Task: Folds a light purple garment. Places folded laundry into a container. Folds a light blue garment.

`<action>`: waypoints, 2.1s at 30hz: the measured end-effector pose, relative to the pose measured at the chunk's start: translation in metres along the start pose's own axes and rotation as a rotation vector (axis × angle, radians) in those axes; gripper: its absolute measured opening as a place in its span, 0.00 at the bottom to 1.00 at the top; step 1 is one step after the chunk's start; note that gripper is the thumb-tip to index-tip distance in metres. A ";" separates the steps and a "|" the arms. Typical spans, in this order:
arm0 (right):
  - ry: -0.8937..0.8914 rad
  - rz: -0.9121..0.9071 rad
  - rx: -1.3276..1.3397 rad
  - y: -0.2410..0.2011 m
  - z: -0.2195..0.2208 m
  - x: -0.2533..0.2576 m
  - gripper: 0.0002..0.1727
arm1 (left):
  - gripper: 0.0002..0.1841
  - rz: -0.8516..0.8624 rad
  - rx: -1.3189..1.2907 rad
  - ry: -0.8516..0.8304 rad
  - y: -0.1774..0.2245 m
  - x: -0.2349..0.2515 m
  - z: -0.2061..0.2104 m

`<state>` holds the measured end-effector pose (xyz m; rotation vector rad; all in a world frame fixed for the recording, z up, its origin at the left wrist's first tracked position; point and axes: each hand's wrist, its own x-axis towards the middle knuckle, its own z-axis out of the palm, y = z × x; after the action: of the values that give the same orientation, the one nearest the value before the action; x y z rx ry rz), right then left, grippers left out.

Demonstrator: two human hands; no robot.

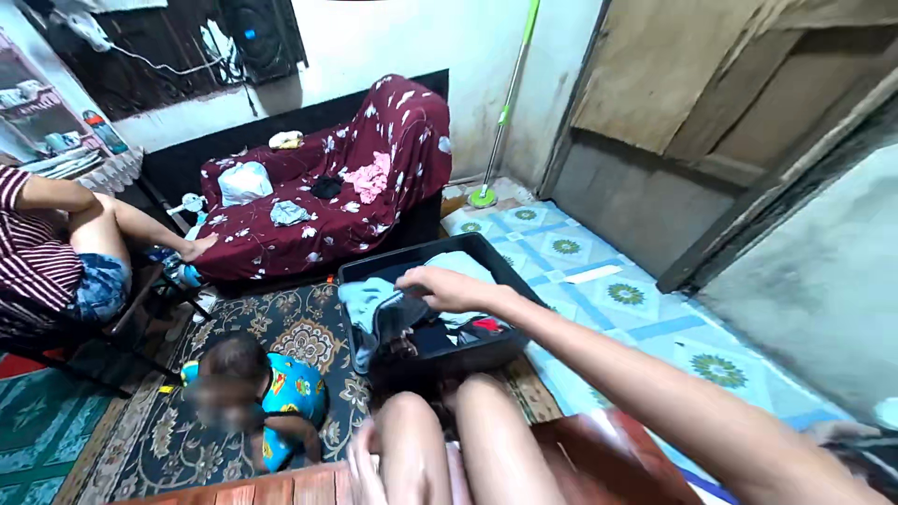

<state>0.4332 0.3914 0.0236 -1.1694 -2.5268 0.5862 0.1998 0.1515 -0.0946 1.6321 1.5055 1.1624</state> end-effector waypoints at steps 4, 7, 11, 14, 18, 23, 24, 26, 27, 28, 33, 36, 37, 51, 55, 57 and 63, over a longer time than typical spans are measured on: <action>0.101 -0.168 -0.155 -0.100 -0.069 -0.056 0.15 | 0.63 0.010 0.173 0.110 0.045 0.093 0.006; 0.202 -0.078 -0.381 -0.124 -0.105 -0.077 0.13 | 0.38 -0.028 0.302 -0.103 0.086 0.109 -0.005; 0.439 0.111 -0.370 -0.115 -0.155 -0.105 0.16 | 0.28 0.191 0.526 -0.178 0.135 0.152 -0.054; 0.645 0.075 -0.308 -0.132 -0.185 -0.123 0.16 | 0.20 0.411 0.564 0.016 0.164 0.165 -0.091; 0.251 -0.050 -0.338 -0.163 -0.172 -0.159 0.11 | 0.17 0.568 0.657 -0.308 0.143 0.150 -0.111; -0.536 0.172 -0.132 -0.133 -0.110 -0.203 0.12 | 0.13 0.497 0.876 -0.819 0.134 0.125 -0.147; -0.492 0.174 -0.104 -0.135 -0.111 -0.207 0.12 | 0.12 0.537 0.871 -0.761 0.142 0.122 -0.154; -0.279 0.157 -0.095 -0.137 -0.124 -0.217 0.11 | 0.13 0.607 0.857 -0.607 0.157 0.119 -0.168; -0.148 0.150 -0.095 -0.138 -0.133 -0.222 0.12 | 0.13 0.643 0.826 -0.527 0.163 0.118 -0.175; -0.037 0.155 -0.103 -0.143 -0.142 -0.227 0.12 | 0.12 0.703 0.781 -0.451 0.170 0.116 -0.181; 0.404 0.105 0.181 -0.174 -0.162 -0.252 0.03 | 0.16 0.889 0.499 -0.091 0.207 0.088 -0.194; 0.573 0.199 0.439 -0.210 -0.144 -0.266 0.02 | 0.14 0.759 0.337 0.016 0.221 0.046 -0.188; 0.603 0.214 0.442 -0.221 -0.134 -0.271 0.01 | 0.13 0.730 0.297 0.022 0.222 0.032 -0.185; 0.641 -0.067 0.820 -0.297 0.010 -0.295 0.08 | 0.07 0.681 -0.081 -0.078 0.232 -0.049 -0.138; 0.548 -0.131 0.957 -0.303 0.019 -0.287 0.13 | 0.12 0.758 0.026 -0.161 0.231 -0.057 -0.130; 0.513 -0.146 0.982 -0.302 0.025 -0.285 0.16 | 0.14 0.830 0.058 -0.210 0.228 -0.057 -0.126; 0.663 -0.140 0.709 -0.300 0.039 -0.278 0.11 | 0.13 0.909 0.065 -0.184 0.219 -0.058 -0.120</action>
<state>0.3949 -0.0088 0.1071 -0.7402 -1.6152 0.7997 0.1879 0.0469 0.1394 2.4940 0.6582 1.3398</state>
